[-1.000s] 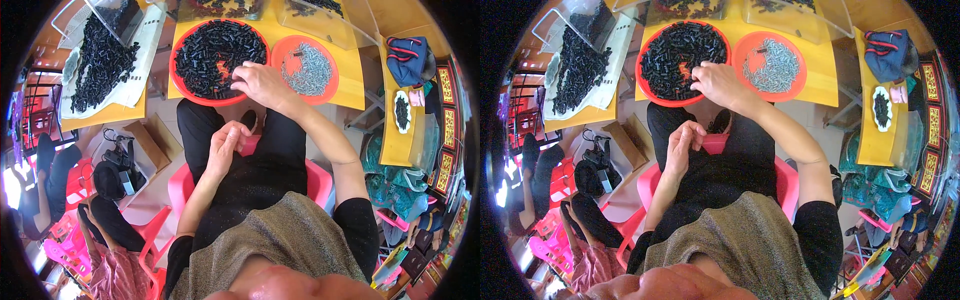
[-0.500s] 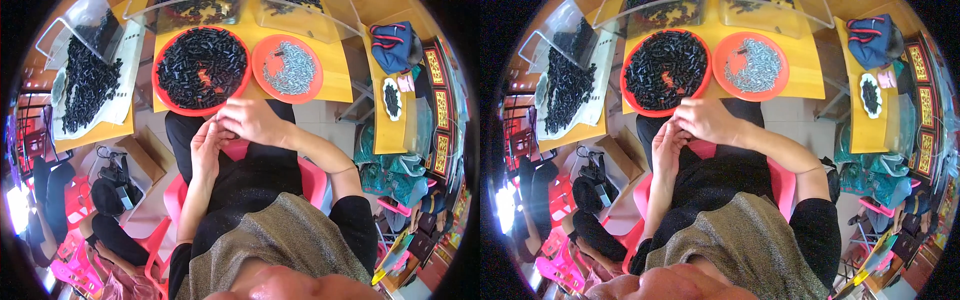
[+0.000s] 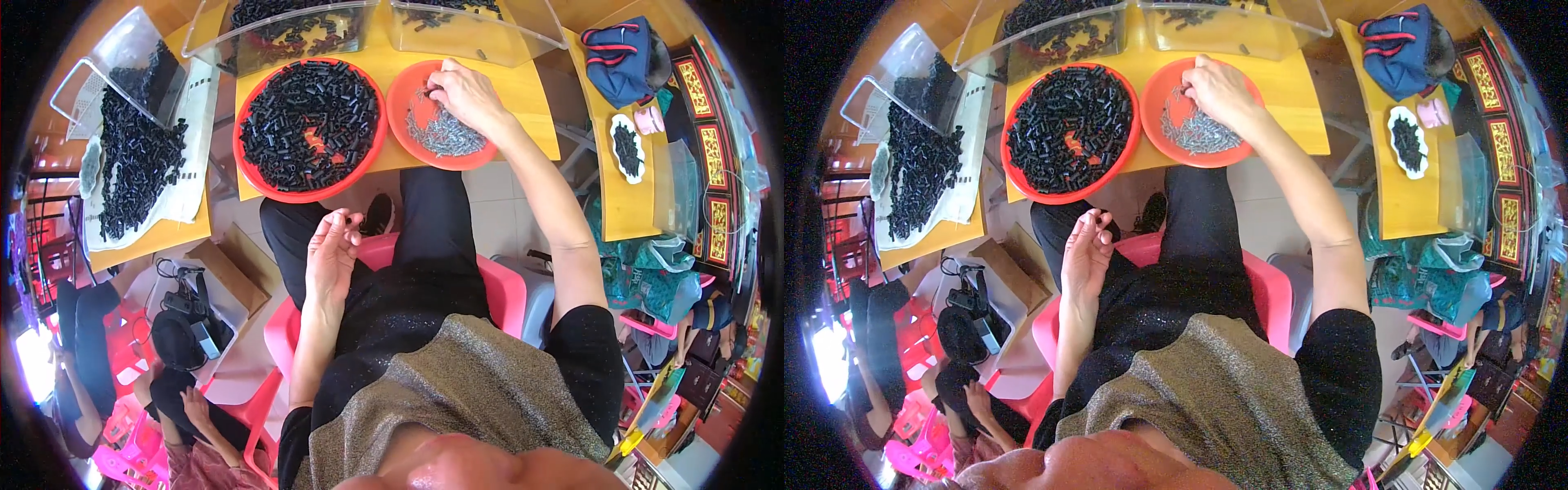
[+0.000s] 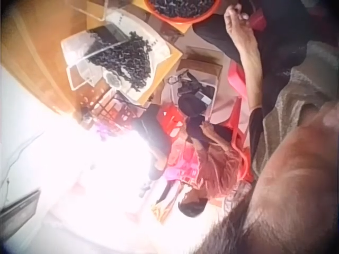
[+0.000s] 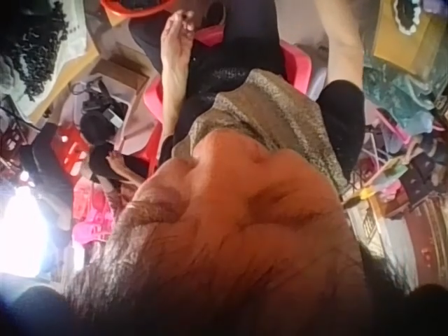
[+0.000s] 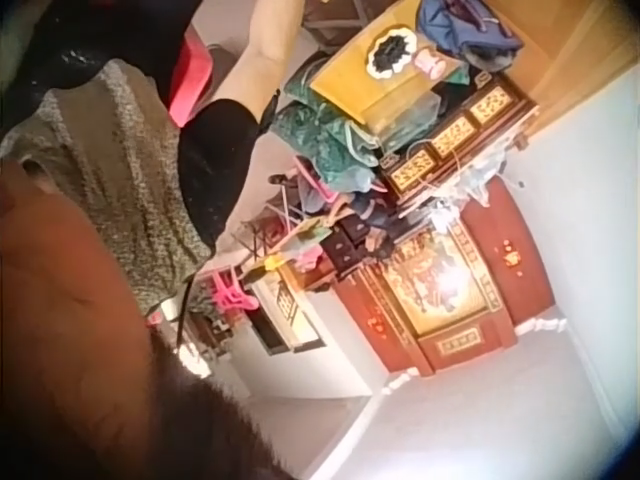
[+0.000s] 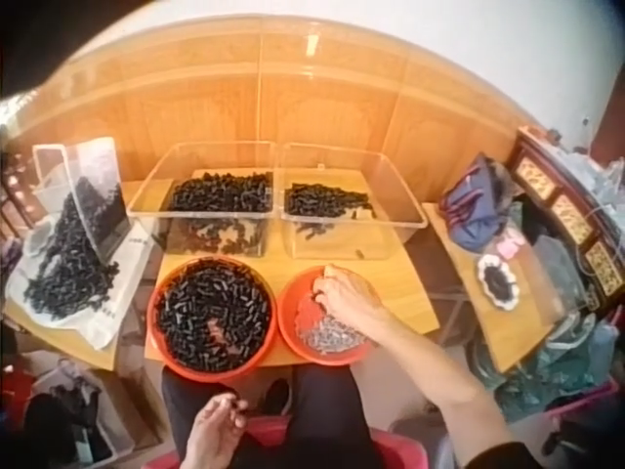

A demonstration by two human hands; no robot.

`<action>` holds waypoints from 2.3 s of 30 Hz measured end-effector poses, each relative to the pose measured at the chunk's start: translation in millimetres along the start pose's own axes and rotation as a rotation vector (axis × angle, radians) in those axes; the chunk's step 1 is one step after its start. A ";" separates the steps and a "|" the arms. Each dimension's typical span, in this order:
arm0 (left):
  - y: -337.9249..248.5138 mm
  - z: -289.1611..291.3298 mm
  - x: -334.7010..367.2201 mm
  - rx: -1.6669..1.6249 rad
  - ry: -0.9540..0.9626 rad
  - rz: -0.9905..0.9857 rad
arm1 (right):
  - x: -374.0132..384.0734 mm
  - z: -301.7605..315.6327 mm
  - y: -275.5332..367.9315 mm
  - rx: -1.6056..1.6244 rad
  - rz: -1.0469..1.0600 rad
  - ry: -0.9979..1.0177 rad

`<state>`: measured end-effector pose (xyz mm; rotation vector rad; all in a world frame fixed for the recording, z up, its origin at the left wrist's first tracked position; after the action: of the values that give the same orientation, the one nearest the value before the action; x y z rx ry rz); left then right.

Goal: The person assembles small components by taking plastic pieces and metal pins from trays on the table and fitting them together by hand.

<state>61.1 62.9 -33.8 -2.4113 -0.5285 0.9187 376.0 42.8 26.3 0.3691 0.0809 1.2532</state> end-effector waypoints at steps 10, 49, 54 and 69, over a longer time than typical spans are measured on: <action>3.7 1.2 -0.3 0.044 0.007 0.015 | 3.5 -1.8 -1.2 0.116 -0.043 0.089; -8.0 -11.4 -2.9 -0.112 0.142 -0.064 | -13.7 1.9 35.5 0.355 0.131 -0.052; -18.6 -7.0 -2.8 -0.096 0.046 -0.152 | -53.7 6.2 88.5 0.905 -0.095 -0.004; -11.8 -11.4 -11.0 0.111 -0.137 -0.287 | -84.8 -25.7 178.6 1.049 0.030 -0.020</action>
<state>59.3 63.0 -14.1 -2.1143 -0.8272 0.9614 179.5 15.9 46.7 1.2832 0.7310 1.1513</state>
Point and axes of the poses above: each hand's wrist, its own x-axis towards the middle knuckle, its own z-axis out of the back of the hand, y = z × x, the point moved 5 cm from there along x, towards the middle knuckle, and after that the axes turned 7 degrees about x, right-handed, at the moved point
